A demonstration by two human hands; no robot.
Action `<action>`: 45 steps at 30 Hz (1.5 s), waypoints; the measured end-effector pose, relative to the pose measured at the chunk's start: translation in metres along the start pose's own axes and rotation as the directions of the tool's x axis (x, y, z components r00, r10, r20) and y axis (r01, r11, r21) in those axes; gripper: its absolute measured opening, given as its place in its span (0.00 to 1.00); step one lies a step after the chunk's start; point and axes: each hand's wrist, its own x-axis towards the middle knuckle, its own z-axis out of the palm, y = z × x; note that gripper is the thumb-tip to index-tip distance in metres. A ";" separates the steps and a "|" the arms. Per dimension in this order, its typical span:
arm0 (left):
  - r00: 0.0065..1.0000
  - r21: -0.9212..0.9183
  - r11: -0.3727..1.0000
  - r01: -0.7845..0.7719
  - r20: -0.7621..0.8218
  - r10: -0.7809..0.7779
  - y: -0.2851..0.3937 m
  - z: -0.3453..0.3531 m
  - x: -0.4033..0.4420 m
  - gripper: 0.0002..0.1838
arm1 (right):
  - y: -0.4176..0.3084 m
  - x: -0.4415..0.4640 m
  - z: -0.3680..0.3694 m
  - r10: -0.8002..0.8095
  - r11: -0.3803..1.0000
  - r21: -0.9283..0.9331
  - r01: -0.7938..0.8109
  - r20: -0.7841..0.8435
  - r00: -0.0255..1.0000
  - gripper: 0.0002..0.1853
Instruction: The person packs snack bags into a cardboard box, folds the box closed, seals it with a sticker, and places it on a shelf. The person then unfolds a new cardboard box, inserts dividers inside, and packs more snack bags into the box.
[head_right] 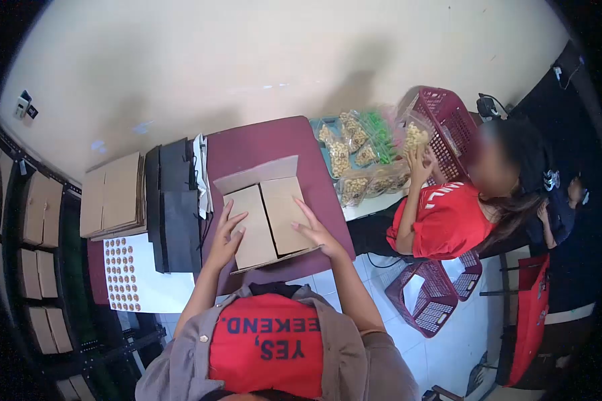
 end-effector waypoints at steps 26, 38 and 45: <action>0.923 0.311 0.898 -0.310 0.325 0.206 0.013 -0.031 -0.001 0.09 | -0.104 0.009 0.012 -0.073 0.809 -0.555 0.193 0.231 0.970 0.54; 0.820 0.249 0.925 -0.288 0.563 0.104 0.049 -0.062 -0.025 0.35 | -0.097 -0.018 -0.007 0.056 0.985 -0.154 -0.071 -0.099 0.994 0.35; 0.948 0.158 0.952 -0.264 0.226 0.225 0.008 -0.031 -0.048 0.15 | -0.089 -0.019 -0.004 -0.017 0.994 -0.113 0.005 -0.108 0.994 0.35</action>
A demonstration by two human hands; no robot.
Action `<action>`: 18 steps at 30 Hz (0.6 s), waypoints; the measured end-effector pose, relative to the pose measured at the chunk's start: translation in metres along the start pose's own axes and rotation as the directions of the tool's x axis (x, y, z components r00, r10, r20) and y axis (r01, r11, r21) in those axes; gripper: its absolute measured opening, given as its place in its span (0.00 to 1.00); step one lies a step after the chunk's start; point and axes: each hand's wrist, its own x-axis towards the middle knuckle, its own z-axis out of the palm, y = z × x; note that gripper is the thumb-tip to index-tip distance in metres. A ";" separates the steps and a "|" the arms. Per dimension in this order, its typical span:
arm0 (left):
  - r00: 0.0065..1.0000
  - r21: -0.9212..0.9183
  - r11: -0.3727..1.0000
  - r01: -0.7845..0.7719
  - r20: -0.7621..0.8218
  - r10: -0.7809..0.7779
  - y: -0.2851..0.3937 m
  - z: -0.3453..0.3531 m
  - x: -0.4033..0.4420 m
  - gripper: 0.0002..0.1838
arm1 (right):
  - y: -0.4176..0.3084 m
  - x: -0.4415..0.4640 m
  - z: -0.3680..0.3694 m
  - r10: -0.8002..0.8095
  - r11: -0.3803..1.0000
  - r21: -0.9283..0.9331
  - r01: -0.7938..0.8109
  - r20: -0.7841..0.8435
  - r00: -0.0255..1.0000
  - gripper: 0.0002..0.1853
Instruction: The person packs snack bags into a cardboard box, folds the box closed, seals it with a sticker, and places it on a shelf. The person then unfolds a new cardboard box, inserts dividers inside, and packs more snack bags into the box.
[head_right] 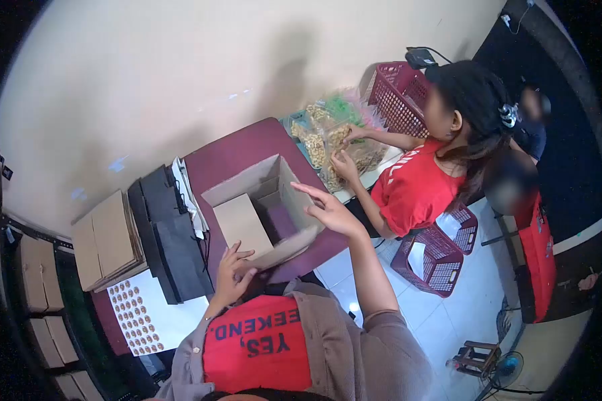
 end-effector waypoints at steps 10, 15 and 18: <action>0.869 -0.002 0.958 0.287 -0.420 -0.262 0.015 0.021 0.024 0.40 | 0.007 -0.001 0.006 -0.136 0.967 -0.216 0.138 0.020 0.990 0.40; 0.892 -0.223 0.941 0.254 -0.322 -0.317 -0.012 0.008 0.056 0.40 | -0.001 -0.002 0.017 -0.134 0.959 -0.253 0.126 -0.016 0.991 0.41; 0.896 -0.061 0.928 0.368 -0.245 -0.371 -0.009 -0.010 0.075 0.37 | 0.007 0.002 0.026 -0.134 0.958 -0.263 0.118 -0.042 0.990 0.32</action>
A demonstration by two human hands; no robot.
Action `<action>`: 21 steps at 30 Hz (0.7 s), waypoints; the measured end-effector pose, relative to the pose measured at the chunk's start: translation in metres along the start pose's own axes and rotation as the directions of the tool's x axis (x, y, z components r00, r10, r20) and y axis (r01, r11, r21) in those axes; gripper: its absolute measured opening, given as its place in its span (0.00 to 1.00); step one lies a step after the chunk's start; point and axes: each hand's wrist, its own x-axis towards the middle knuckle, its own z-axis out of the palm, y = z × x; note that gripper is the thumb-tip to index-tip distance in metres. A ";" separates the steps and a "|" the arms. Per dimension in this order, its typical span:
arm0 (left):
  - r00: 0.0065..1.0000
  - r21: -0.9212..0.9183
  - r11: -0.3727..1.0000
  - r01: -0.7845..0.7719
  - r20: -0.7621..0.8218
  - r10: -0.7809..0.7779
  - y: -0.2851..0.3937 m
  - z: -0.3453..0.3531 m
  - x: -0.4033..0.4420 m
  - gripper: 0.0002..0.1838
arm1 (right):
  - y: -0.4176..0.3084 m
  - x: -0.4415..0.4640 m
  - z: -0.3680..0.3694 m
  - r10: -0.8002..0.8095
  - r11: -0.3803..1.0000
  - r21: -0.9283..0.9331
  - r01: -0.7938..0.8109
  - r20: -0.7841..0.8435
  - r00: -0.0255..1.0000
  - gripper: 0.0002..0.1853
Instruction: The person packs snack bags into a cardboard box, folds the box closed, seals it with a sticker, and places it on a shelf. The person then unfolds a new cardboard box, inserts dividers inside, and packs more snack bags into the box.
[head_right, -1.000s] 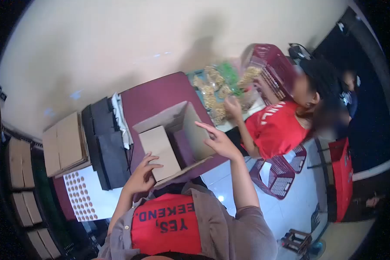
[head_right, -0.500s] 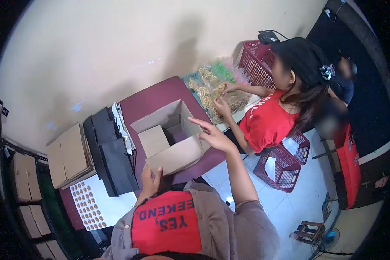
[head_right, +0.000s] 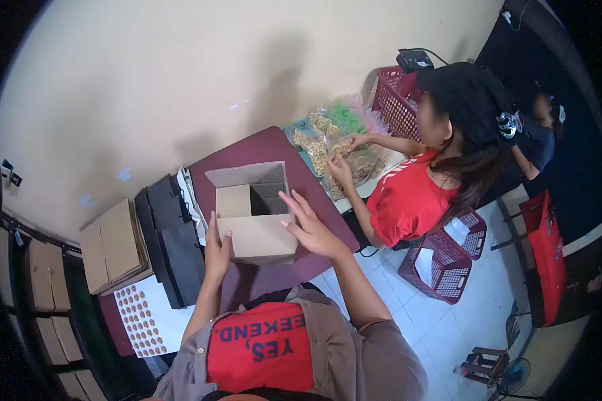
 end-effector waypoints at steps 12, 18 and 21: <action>0.990 -0.291 0.957 0.014 0.140 0.029 -0.050 -0.022 0.086 0.45 | -0.005 0.045 0.010 -0.379 0.813 -0.491 0.312 -0.040 0.924 0.13; 0.999 0.113 0.993 -0.036 -0.023 0.039 -0.042 -0.036 0.127 0.24 | 0.004 0.051 0.048 -0.589 0.701 -0.576 0.421 -0.136 0.796 0.18; 0.983 0.173 0.970 -0.171 -0.035 0.180 -0.019 -0.020 0.099 0.12 | -0.003 0.042 0.072 -0.647 0.665 -0.586 0.463 -0.141 0.750 0.18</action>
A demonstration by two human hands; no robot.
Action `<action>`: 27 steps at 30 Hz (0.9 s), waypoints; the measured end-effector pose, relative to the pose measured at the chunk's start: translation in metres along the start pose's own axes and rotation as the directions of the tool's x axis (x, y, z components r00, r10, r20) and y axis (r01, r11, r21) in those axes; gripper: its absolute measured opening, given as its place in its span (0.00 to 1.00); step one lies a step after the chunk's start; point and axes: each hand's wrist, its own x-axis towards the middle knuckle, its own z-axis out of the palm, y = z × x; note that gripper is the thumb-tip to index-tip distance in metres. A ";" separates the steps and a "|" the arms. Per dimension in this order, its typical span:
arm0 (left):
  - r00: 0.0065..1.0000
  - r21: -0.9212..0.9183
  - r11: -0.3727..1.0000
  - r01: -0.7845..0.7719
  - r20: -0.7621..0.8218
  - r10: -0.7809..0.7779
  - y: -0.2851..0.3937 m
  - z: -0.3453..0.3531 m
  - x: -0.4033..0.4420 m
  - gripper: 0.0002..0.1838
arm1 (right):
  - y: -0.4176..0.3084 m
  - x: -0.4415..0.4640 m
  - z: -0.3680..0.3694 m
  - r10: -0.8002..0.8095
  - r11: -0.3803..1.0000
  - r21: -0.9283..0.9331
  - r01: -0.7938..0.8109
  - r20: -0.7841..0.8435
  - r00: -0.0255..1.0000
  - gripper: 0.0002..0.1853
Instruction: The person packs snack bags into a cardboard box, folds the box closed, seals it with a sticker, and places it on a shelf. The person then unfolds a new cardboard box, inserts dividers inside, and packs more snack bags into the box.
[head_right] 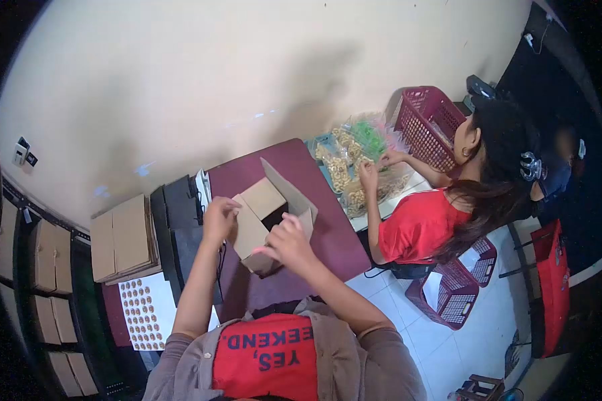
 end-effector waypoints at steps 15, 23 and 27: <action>0.970 0.248 0.949 -0.194 0.193 0.148 0.021 0.017 -0.074 0.28 | -0.006 0.014 -0.081 0.473 0.881 0.064 -0.469 -0.170 0.865 0.27; 0.915 0.393 0.874 -0.286 0.382 0.128 0.068 0.023 -0.051 0.26 | 0.062 0.004 -0.054 0.587 0.461 0.428 -0.777 0.510 0.629 0.39; 0.913 0.421 0.852 -0.311 0.382 0.144 0.066 0.061 -0.027 0.35 | 0.100 0.036 -0.033 0.471 0.574 0.354 -0.739 0.596 0.651 0.39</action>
